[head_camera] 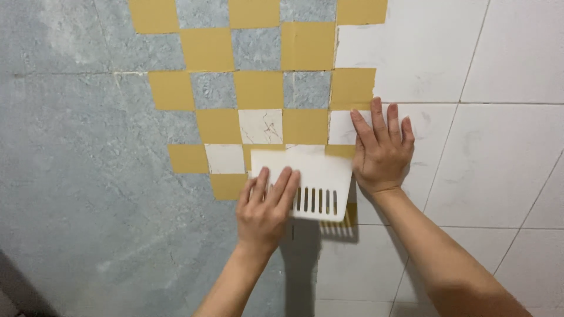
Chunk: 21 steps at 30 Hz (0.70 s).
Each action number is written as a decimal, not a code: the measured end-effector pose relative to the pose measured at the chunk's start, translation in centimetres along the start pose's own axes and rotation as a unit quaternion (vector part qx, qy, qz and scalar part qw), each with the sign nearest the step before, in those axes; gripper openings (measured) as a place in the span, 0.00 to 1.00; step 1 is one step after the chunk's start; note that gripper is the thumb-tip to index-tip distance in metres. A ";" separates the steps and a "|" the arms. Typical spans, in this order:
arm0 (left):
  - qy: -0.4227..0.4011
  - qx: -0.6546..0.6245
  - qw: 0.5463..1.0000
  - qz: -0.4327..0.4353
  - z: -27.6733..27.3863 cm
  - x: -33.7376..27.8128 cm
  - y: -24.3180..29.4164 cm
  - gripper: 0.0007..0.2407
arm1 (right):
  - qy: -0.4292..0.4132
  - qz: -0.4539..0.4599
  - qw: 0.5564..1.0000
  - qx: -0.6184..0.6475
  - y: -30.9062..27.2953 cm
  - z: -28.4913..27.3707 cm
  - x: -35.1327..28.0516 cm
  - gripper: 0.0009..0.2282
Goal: Applying small square decorative stickers to a wall in a checkerboard pattern and smoothing them with a squeegee
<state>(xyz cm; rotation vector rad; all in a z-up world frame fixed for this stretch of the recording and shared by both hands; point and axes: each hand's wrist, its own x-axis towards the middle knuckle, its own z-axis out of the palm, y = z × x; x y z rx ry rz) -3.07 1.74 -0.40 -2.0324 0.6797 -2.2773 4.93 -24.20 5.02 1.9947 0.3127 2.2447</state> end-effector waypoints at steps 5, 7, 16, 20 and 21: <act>0.026 0.035 0.999 0.017 1.8 -1.5 0.5 0.19 | -0.008 0.008 1.000 0.018 0.3 0.1 0.1 0.18; 0.002 -0.003 0.999 0.040 1.1 -2.6 1.0 0.17 | -0.013 0.020 0.999 0.032 0.1 -0.1 0.0 0.18; 0.043 0.036 0.996 0.071 1.5 -1.5 1.8 0.10 | -0.087 0.015 0.995 0.039 0.0 -3.3 1.4 0.17; 0.014 0.076 0.994 0.081 1.7 -0.2 2.4 0.12 | -0.160 -0.034 0.986 0.037 -0.5 -7.9 4.9 0.18; -0.002 0.072 0.995 0.068 1.4 0.7 2.5 0.12 | -0.325 -0.042 0.939 0.106 -1.5 -9.5 5.9 0.26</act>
